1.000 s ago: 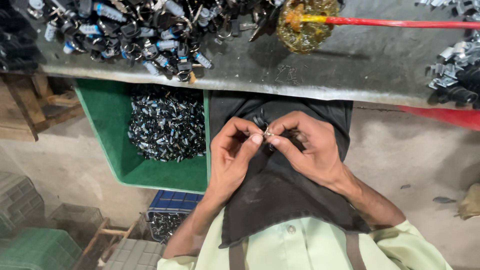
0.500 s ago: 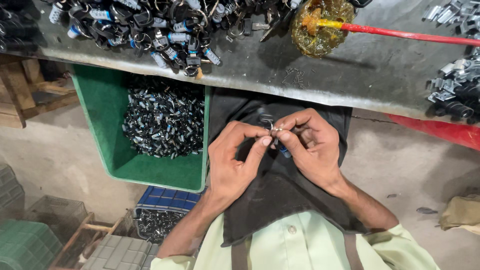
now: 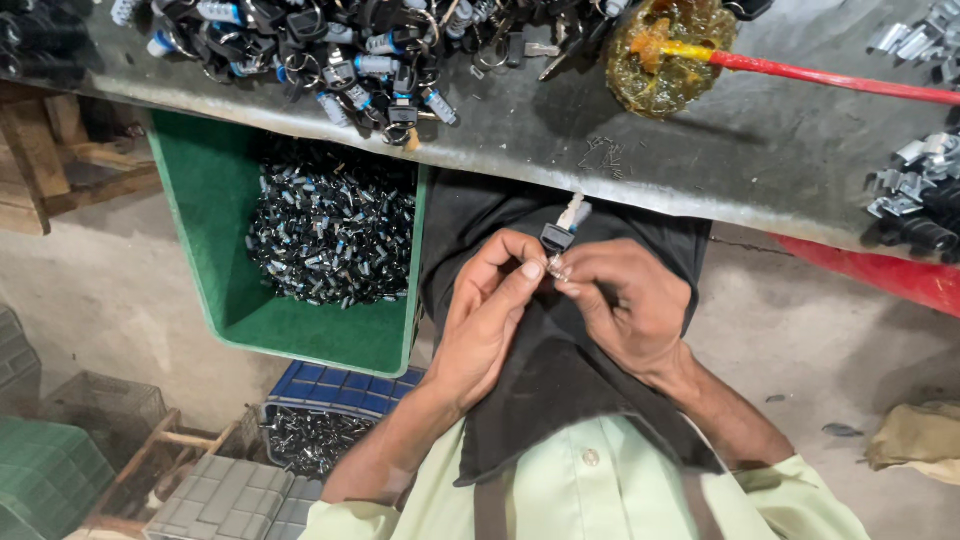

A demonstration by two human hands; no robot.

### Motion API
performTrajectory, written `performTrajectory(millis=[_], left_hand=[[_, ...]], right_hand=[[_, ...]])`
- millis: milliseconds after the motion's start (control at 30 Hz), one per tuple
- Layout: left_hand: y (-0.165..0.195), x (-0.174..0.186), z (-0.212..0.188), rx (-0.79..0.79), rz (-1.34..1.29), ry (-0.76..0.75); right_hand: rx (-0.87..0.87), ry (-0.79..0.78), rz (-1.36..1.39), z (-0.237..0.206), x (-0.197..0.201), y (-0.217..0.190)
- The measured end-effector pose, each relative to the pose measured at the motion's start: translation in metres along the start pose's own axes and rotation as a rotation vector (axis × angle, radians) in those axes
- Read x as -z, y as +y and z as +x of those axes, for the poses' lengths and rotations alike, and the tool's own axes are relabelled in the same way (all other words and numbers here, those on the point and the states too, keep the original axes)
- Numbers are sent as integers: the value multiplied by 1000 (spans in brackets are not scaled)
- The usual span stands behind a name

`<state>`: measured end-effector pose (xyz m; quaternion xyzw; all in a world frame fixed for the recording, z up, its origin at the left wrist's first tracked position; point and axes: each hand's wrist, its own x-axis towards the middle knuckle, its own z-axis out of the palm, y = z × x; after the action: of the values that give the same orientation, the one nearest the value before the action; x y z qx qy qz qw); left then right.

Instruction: The person repeatedly picks small cylindrical components from a pile, applies a viscous substance with a brush, inserts a small metal piece, and places the assembled unit into a green bin. The process is repeated continuously throughout the clip.

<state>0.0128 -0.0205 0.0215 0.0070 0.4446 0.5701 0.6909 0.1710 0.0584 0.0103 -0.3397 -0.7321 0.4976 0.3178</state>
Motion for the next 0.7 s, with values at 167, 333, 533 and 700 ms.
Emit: performTrajectory(millis=[167, 333, 533, 700], left_hand=[[1, -6, 4, -17, -28, 39], [22, -11, 2, -728, 1182, 107], [17, -13, 15, -567, 933, 54], [15, -13, 17, -596, 1023, -58]], right_hand=[[273, -25, -154, 9, -1, 0], [-135, 9, 103, -2, 4, -2], [-218, -20, 279, -15, 12, 5], [-369, 47, 368, -16, 15, 5]])
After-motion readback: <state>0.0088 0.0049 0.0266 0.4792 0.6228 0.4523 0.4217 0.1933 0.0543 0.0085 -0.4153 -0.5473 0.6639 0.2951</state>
